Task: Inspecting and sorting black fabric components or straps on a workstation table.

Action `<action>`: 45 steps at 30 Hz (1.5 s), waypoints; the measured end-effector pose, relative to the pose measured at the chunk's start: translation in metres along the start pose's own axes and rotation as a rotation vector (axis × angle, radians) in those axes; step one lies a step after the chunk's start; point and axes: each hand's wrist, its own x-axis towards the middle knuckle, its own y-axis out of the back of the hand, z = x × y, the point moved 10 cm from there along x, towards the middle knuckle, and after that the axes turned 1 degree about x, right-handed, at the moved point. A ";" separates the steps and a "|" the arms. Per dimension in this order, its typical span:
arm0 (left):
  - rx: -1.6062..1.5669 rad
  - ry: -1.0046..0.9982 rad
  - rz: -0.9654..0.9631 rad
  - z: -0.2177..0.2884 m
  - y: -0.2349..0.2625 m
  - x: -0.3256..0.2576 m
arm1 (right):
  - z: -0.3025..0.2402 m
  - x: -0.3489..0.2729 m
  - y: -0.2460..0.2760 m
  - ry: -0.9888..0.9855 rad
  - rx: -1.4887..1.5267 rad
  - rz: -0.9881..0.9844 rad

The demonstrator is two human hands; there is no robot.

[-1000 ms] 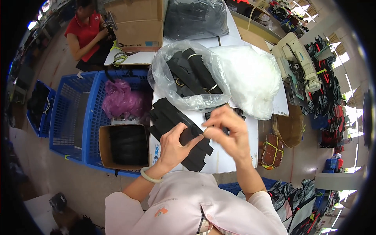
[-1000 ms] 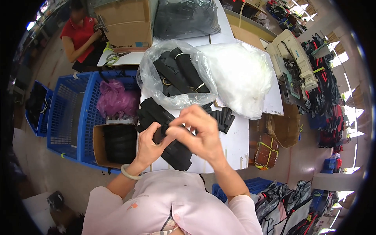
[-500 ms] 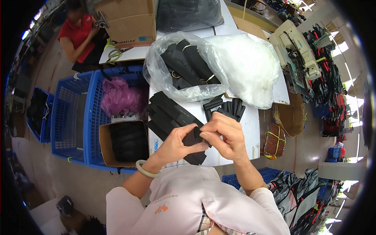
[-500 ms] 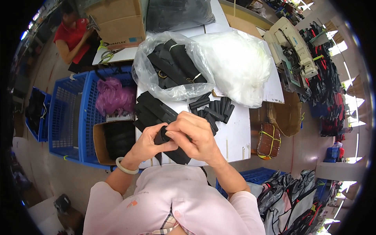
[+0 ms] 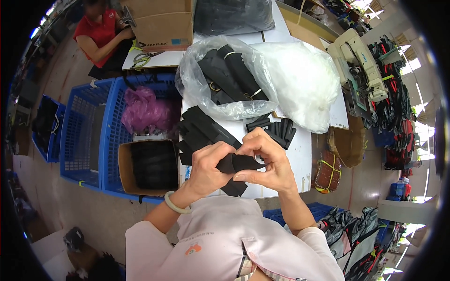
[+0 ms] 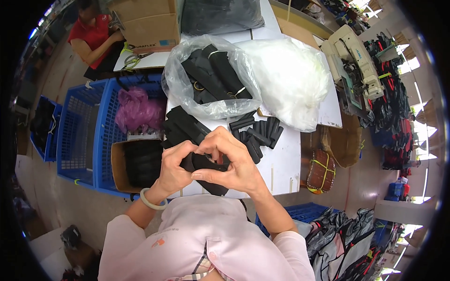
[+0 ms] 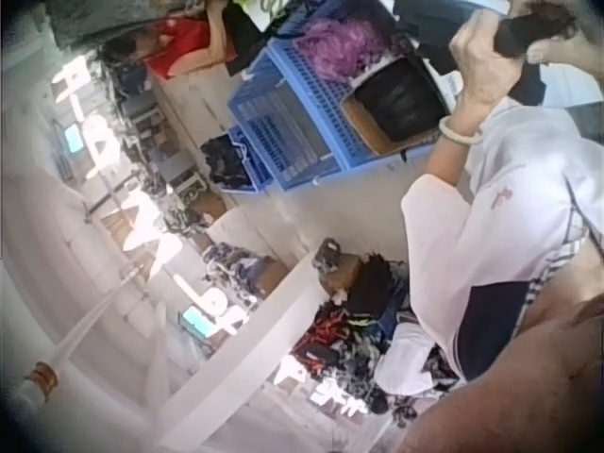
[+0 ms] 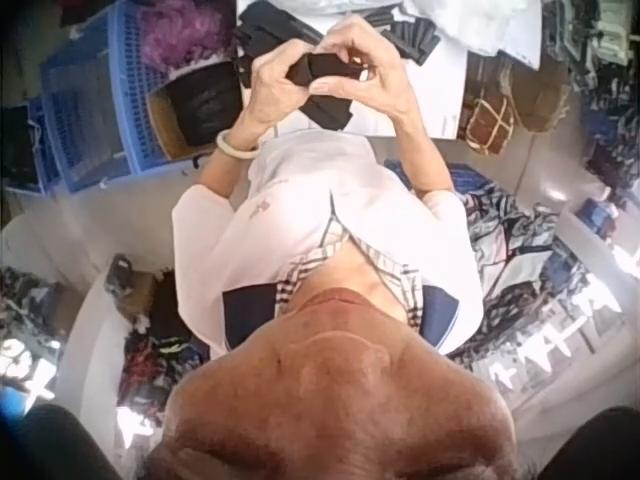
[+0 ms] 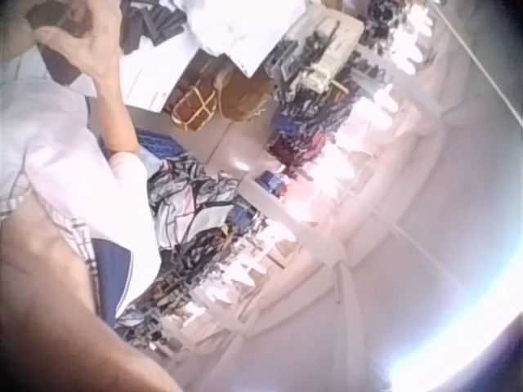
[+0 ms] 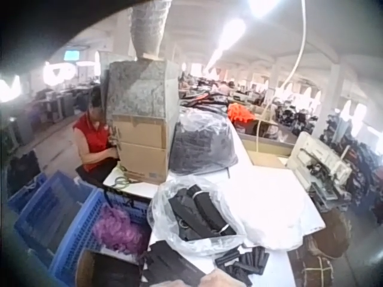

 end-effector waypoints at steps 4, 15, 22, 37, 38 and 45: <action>0.014 -0.045 -0.012 0.002 -0.001 0.003 | 0.010 0.003 -0.002 -0.039 0.062 0.013; 0.191 -0.112 0.001 0.004 0.009 0.007 | -0.004 0.011 -0.001 -0.128 -0.123 0.115; 0.243 0.004 -0.071 -0.017 0.014 0.002 | 0.026 0.005 -0.016 -0.209 -0.026 0.066; -0.137 0.103 -0.198 -0.009 0.005 0.026 | -0.016 0.016 0.000 0.055 0.006 -0.097; -0.139 0.108 -0.211 -0.008 0.003 0.025 | -0.014 0.014 -0.002 0.048 0.011 -0.086; -0.096 -0.022 -0.152 0.012 0.003 0.024 | -0.020 0.000 0.005 0.126 -0.031 0.109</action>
